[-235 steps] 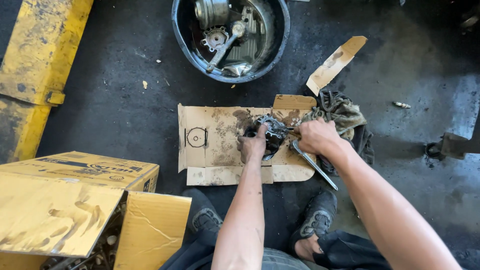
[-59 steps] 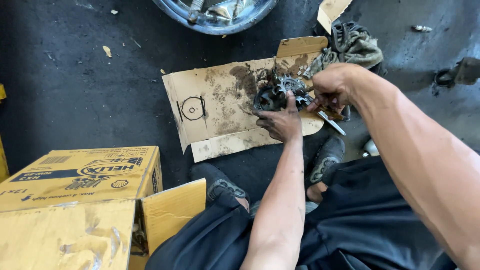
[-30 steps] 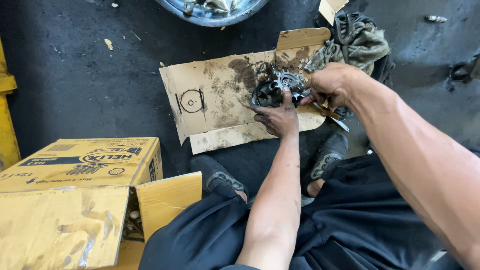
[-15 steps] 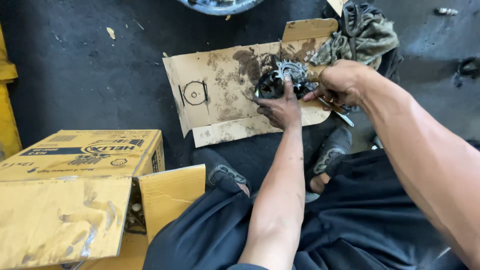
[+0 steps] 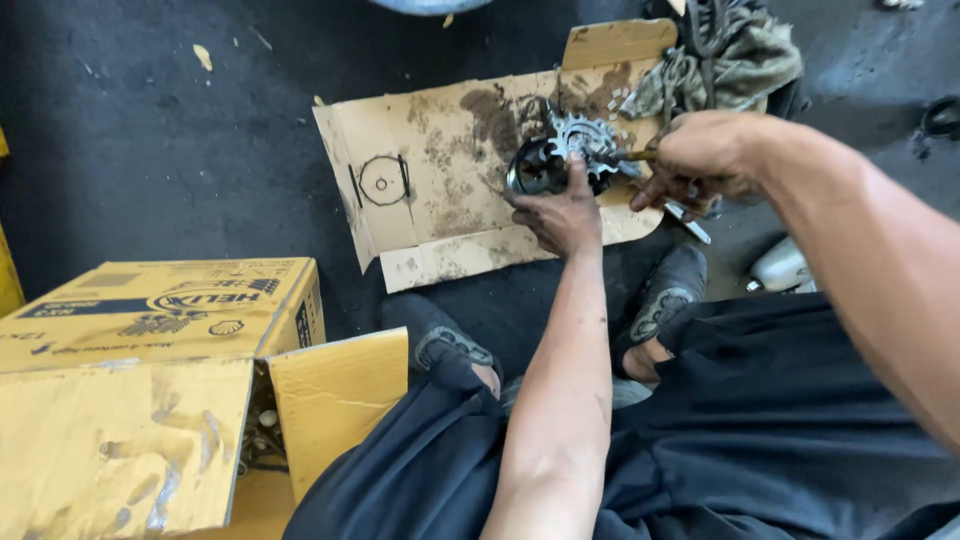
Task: Disassembling a mechanical pump to inspect internal components using pliers and a wrench
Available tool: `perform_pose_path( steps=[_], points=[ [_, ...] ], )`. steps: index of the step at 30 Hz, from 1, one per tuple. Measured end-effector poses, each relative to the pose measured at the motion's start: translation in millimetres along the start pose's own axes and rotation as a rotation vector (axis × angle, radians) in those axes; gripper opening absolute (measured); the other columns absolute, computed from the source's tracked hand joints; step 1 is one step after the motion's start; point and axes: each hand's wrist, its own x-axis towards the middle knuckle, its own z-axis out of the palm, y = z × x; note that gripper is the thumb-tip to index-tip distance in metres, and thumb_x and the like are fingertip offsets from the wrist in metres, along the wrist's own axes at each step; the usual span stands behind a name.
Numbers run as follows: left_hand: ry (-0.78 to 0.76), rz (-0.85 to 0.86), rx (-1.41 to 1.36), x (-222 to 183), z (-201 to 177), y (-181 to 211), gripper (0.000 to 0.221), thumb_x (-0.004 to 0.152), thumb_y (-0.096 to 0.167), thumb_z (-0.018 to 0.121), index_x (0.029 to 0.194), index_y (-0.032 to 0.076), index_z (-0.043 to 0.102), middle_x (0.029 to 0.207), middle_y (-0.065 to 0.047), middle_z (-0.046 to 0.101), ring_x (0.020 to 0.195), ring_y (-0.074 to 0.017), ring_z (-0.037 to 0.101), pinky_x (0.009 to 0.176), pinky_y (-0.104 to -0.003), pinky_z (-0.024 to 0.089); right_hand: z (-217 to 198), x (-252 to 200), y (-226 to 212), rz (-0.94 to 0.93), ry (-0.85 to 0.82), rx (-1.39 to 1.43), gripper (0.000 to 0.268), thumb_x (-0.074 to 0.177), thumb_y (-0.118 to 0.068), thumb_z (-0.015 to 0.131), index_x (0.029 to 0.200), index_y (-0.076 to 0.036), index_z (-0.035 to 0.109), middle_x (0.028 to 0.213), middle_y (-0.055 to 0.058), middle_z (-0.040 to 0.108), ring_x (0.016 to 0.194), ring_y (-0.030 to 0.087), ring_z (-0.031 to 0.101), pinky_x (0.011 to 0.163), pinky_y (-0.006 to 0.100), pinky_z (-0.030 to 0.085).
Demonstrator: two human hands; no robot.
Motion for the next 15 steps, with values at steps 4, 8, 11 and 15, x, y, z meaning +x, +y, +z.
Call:
perform_pose_path(
  steps=[4, 8, 11, 15],
  points=[
    [0.009, 0.040, 0.010, 10, 5, -12, 0.118, 0.065, 0.076, 0.065, 0.149, 0.002, 0.027, 0.131, -0.022, 0.042, 0.123, -0.0485, 0.055, 0.099, -0.062, 0.046, -5, 4, 2, -0.026, -0.011, -0.025, 0.006, 0.063, 0.021, 0.061, 0.068, 0.017, 0.061, 0.062, 0.035, 0.054, 0.059, 0.046, 0.061, 0.050, 0.063, 0.052],
    [0.009, 0.056, -0.044, 5, -3, -11, 0.113, 0.068, 0.071, 0.065, 0.149, 0.002, 0.027, 0.129, -0.024, 0.042, 0.122, -0.0506, 0.054, 0.101, -0.062, 0.046, -1, -4, -6, -0.001, -0.041, -0.043, 0.012, 0.061, 0.022, 0.069, 0.068, 0.015, 0.062, 0.062, 0.034, 0.055, 0.058, 0.042, 0.059, 0.051, 0.062, 0.054],
    [-0.015, 0.225, 0.158, 9, -3, -19, 0.120, 0.075, 0.086, 0.028, 0.152, -0.006, 0.012, 0.114, -0.023, 0.044, 0.091, -0.0420, 0.058, 0.076, -0.054, 0.052, 0, -21, -27, 0.141, -0.139, -0.087, 0.019, 0.091, 0.016, 0.041, 0.087, 0.023, 0.059, 0.106, 0.031, 0.076, 0.064, 0.028, 0.047, 0.058, 0.044, 0.046],
    [0.019, 0.294, 0.161, 12, 1, -27, 0.122, 0.077, 0.086, 0.028, 0.150, -0.010, 0.014, 0.112, -0.026, 0.048, 0.086, -0.0427, 0.061, 0.071, -0.052, 0.054, -4, -7, -25, 0.127, -0.178, -0.184, 0.020, 0.090, 0.010, 0.043, 0.082, 0.020, 0.059, 0.095, 0.034, 0.073, 0.055, 0.026, 0.038, 0.048, 0.041, 0.035]
  ],
)
